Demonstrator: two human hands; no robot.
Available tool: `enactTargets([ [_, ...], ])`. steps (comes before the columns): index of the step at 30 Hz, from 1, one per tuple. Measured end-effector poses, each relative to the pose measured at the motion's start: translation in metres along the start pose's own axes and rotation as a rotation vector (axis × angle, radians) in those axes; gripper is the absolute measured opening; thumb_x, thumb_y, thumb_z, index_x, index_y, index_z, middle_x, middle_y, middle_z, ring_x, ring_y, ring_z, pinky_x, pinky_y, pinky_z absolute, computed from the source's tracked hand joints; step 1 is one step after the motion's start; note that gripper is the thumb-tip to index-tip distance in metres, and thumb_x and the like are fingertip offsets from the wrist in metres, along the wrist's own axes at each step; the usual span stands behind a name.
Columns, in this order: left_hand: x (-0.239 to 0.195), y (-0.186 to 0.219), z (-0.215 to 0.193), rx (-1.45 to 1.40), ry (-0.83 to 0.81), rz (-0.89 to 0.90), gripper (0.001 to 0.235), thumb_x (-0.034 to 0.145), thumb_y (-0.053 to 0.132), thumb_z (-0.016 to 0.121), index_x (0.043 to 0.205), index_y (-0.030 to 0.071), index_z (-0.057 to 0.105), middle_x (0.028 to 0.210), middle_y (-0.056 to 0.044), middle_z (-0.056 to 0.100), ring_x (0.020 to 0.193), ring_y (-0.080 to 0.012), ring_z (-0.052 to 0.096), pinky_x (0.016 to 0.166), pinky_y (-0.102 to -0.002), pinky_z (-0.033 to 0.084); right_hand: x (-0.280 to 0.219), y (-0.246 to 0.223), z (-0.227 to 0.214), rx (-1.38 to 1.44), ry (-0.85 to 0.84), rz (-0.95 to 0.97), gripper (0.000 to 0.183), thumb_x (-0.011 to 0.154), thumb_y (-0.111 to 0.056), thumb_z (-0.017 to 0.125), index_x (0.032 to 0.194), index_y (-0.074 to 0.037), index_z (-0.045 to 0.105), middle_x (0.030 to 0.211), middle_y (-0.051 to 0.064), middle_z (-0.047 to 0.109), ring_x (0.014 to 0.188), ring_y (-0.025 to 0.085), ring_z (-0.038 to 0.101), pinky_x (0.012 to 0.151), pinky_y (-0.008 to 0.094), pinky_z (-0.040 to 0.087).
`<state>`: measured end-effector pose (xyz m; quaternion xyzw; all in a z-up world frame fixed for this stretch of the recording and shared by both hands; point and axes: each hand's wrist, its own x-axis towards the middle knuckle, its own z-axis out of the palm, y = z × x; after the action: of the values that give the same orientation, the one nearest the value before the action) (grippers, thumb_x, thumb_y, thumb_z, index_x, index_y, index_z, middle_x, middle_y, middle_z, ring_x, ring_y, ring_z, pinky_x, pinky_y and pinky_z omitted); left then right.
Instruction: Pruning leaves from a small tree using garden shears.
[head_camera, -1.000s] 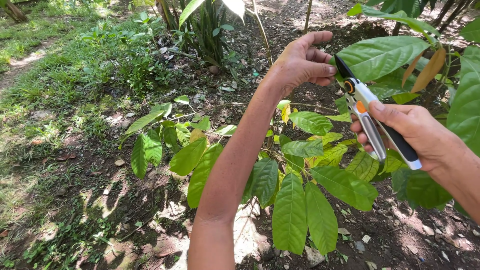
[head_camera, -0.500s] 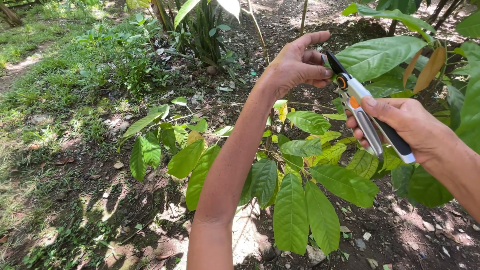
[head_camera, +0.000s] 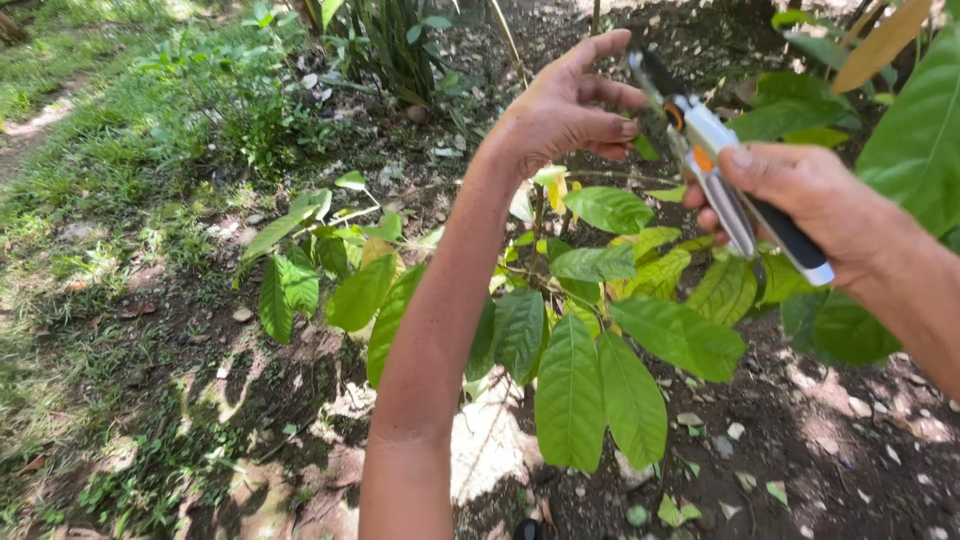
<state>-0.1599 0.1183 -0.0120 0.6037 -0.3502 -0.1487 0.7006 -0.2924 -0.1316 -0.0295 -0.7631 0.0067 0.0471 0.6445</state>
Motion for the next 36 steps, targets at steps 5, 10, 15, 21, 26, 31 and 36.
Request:
enactTargets([
  [5,-0.018,-0.021,-0.005,0.226,-0.039,-0.157,0.045,0.086,-0.006,0.076,0.128,0.001,0.063,0.094,-0.012,0.077,0.079,-0.0182,0.076,0.072,-0.03,0.071,-0.02,-0.006,-0.015,0.039,-0.019,-0.101,0.069,0.094,-0.044,0.065,0.135,0.01,0.056,0.113,0.021,0.068,0.098,0.024,0.07,0.083,0.037,0.06],
  [10,-0.035,-0.054,0.008,0.585,-0.014,-0.405,0.013,0.095,0.015,0.073,0.099,0.007,0.082,0.081,-0.01,0.075,0.06,-0.0125,0.056,0.054,-0.025,0.051,-0.025,0.017,-0.042,-0.036,-0.059,-0.127,0.066,0.102,-0.044,0.062,0.138,0.011,0.058,0.116,0.021,0.068,0.099,0.024,0.07,0.082,0.038,0.059],
  [15,-0.038,-0.121,0.011,0.614,0.079,-0.377,0.011,0.086,0.01,0.078,0.096,0.009,0.081,0.092,-0.008,0.083,0.07,-0.0067,0.075,0.065,-0.021,0.064,-0.033,0.035,-0.053,-0.111,-0.034,0.024,0.066,0.093,-0.043,0.063,0.134,0.009,0.058,0.114,0.021,0.07,0.093,0.024,0.069,0.08,0.038,0.058],
  [21,-0.052,-0.207,0.041,0.872,-0.165,-0.36,0.041,0.073,0.007,0.085,0.112,0.01,0.077,0.114,-0.009,0.076,0.102,-0.0208,0.073,0.095,-0.035,0.058,-0.038,0.063,-0.061,-0.196,-0.026,0.147,0.066,0.09,-0.041,0.064,0.133,0.008,0.058,0.11,0.019,0.071,0.09,0.02,0.069,0.075,0.034,0.057],
  [26,-0.054,-0.198,0.066,1.111,-0.374,-0.38,0.077,0.064,0.018,0.094,0.134,0.01,0.063,0.13,-0.014,0.065,0.119,-0.0323,0.06,0.1,-0.047,0.048,-0.04,0.071,-0.068,-0.166,0.012,0.174,0.066,0.089,-0.043,0.066,0.134,0.005,0.059,0.109,0.017,0.072,0.09,0.02,0.069,0.073,0.032,0.056],
  [31,-0.052,-0.21,0.052,1.034,-0.414,-0.517,0.051,0.077,0.031,0.083,0.122,0.007,0.076,0.123,-0.015,0.08,0.113,-0.0274,0.075,0.102,-0.042,0.059,-0.052,0.066,-0.069,-0.121,0.045,0.197,0.066,0.087,-0.044,0.067,0.132,0.004,0.061,0.108,0.015,0.073,0.09,0.018,0.068,0.071,0.032,0.056],
  [36,-0.031,-0.189,0.078,0.923,-0.53,-0.759,0.063,0.088,0.057,0.07,0.129,0.01,0.073,0.134,-0.01,0.07,0.122,-0.0268,0.066,0.108,-0.043,0.048,-0.062,0.058,-0.065,-0.136,0.075,0.217,0.063,0.087,-0.045,0.067,0.126,0.004,0.063,0.106,0.014,0.071,0.085,0.016,0.066,0.067,0.03,0.054],
])
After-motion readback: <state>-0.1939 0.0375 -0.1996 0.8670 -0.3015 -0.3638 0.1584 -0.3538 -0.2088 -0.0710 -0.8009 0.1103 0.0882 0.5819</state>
